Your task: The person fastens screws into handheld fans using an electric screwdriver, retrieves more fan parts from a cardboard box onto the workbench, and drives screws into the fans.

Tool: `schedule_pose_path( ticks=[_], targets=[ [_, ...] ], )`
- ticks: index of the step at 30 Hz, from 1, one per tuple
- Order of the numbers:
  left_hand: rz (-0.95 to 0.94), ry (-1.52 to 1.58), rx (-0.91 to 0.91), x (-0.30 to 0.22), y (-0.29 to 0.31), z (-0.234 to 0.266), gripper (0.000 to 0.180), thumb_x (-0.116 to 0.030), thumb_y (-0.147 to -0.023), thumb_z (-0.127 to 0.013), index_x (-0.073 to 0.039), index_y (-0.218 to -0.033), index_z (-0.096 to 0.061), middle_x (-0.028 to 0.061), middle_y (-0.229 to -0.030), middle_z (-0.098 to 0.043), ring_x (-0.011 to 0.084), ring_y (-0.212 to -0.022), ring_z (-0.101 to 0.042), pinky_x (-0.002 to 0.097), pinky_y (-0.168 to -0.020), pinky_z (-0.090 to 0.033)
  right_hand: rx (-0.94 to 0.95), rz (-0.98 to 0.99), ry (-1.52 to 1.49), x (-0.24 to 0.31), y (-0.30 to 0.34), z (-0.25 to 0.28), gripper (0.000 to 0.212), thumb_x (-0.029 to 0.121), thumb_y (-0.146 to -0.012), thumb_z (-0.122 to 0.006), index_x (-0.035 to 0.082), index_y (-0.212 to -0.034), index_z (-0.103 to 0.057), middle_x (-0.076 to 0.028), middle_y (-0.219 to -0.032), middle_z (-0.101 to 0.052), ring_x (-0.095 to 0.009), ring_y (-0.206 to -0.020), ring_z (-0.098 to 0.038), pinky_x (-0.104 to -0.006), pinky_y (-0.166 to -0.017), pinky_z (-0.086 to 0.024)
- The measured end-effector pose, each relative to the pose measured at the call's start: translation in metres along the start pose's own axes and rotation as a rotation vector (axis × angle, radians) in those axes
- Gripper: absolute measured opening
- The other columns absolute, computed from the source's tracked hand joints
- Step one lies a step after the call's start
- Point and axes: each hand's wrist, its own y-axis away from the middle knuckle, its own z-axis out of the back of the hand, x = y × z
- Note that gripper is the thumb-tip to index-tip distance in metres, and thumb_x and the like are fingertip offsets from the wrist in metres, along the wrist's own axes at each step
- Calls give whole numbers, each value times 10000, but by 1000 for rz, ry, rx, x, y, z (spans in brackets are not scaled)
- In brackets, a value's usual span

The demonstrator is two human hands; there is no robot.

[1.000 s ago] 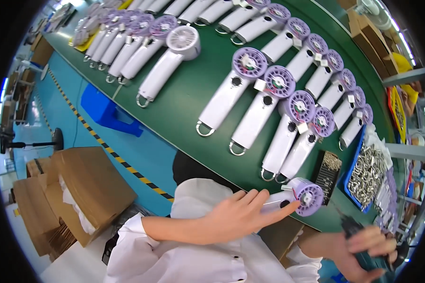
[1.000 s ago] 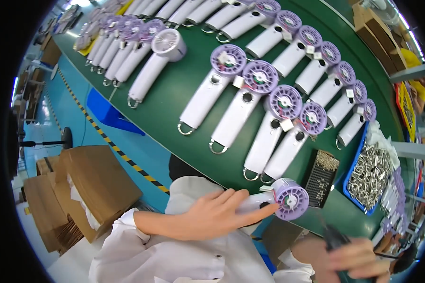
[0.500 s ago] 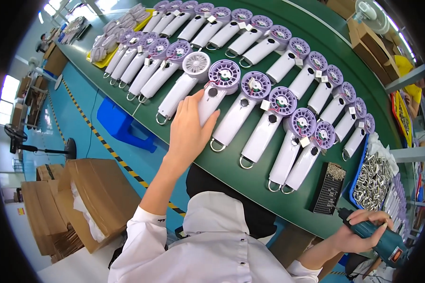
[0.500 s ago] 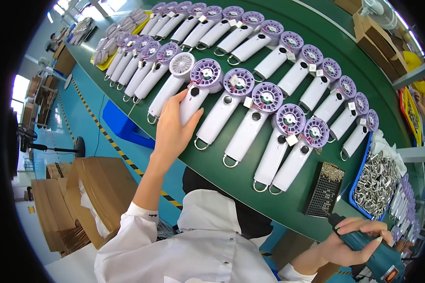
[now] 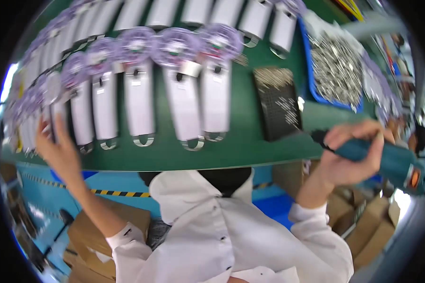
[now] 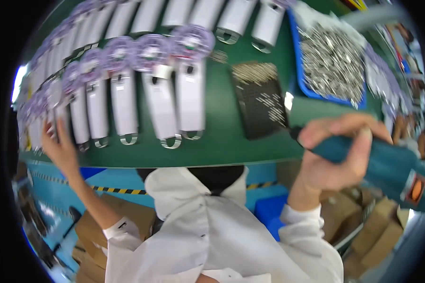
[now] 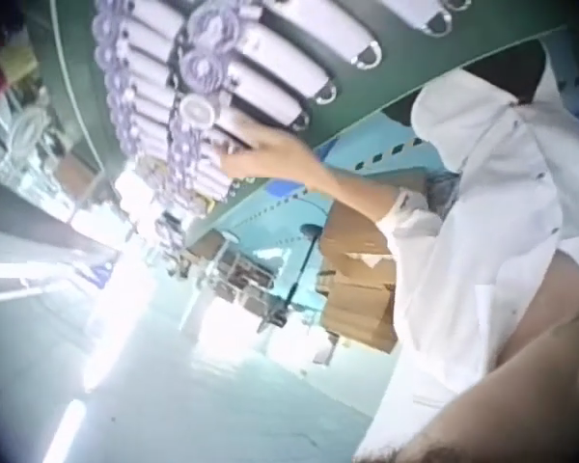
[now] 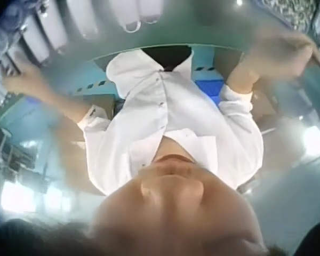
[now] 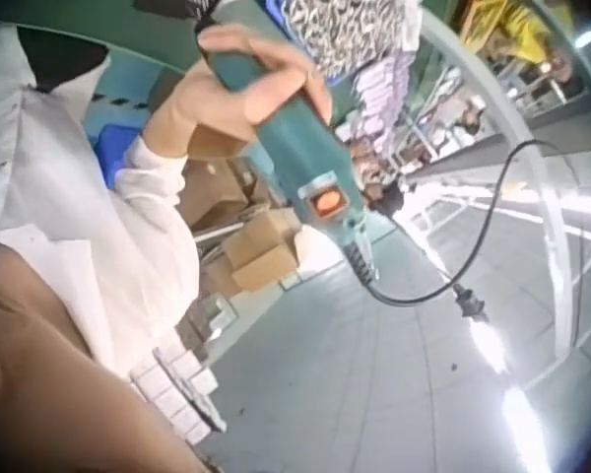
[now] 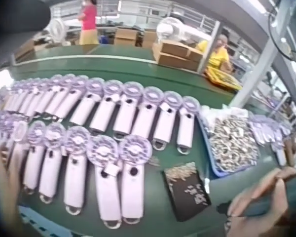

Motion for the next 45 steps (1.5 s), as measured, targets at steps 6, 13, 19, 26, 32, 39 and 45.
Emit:
schedule_pose_path(
  ticks=[6,13,19,26,32,39,45],
  targets=[
    [-16,119,402,51,-8,-22,439,-295,-968,-574,66,-1213,-533,223,-1111,-608,307,-1008,-568,374,-930,-413,39,18,77,-8,-8,25,168,124,-903,-494,-13,-969,-423,-183,-713,-554,-223,-377,-523,-352,-360,-491],
    [617,552,304,5,-6,17,402,-301,-903,-649,17,-1140,-587,48,-949,-601,114,-740,-555,229,-653,-422,90,-63,-11,-23,-5,27,252,156,-919,-507,-58,-1020,-421,-173,-692,-564,-212,-410,-555,-329,-394,-502],
    [575,1219,304,-11,3,40,511,-326,-982,-512,30,-1338,-427,58,-1041,-579,79,-593,-406,223,-508,-367,145,-50,77,-26,-9,27,267,173,-925,-530,-72,-962,-429,-138,-652,-570,-187,-423,-561,-312,-410,-491],
    [567,1292,267,-113,21,46,550,-248,-990,-362,93,-1417,-303,175,-1149,-573,82,-590,-374,178,-444,-294,123,17,178,-27,-9,19,253,176,-923,-543,-57,-924,-445,-126,-604,-570,-176,-406,-551,-278,-406,-461],
    [495,1267,436,-137,28,42,466,-259,-954,-401,124,-1220,-419,198,-1093,-550,98,-629,-449,208,-497,-394,81,17,200,-27,-11,18,262,174,-920,-548,-70,-875,-463,-121,-578,-570,-163,-401,-540,-272,-402,-434],
    [650,1764,647,-186,47,29,477,-319,-1016,-296,61,-1285,-396,225,-1107,-549,127,-609,-497,214,-385,-435,198,33,287,-22,-9,17,223,146,-917,-526,-66,-889,-465,-107,-561,-576,-158,-414,-544,-250,-416,-425],
    [644,1748,792,-222,73,25,433,-331,-1028,-304,21,-1250,-427,189,-1091,-574,109,-620,-516,216,-418,-435,154,-16,-74,-7,-2,14,203,242,-976,-399,40,-987,-417,-139,-744,-519,-237,-405,-527,-389,-379,-487]
  ],
)
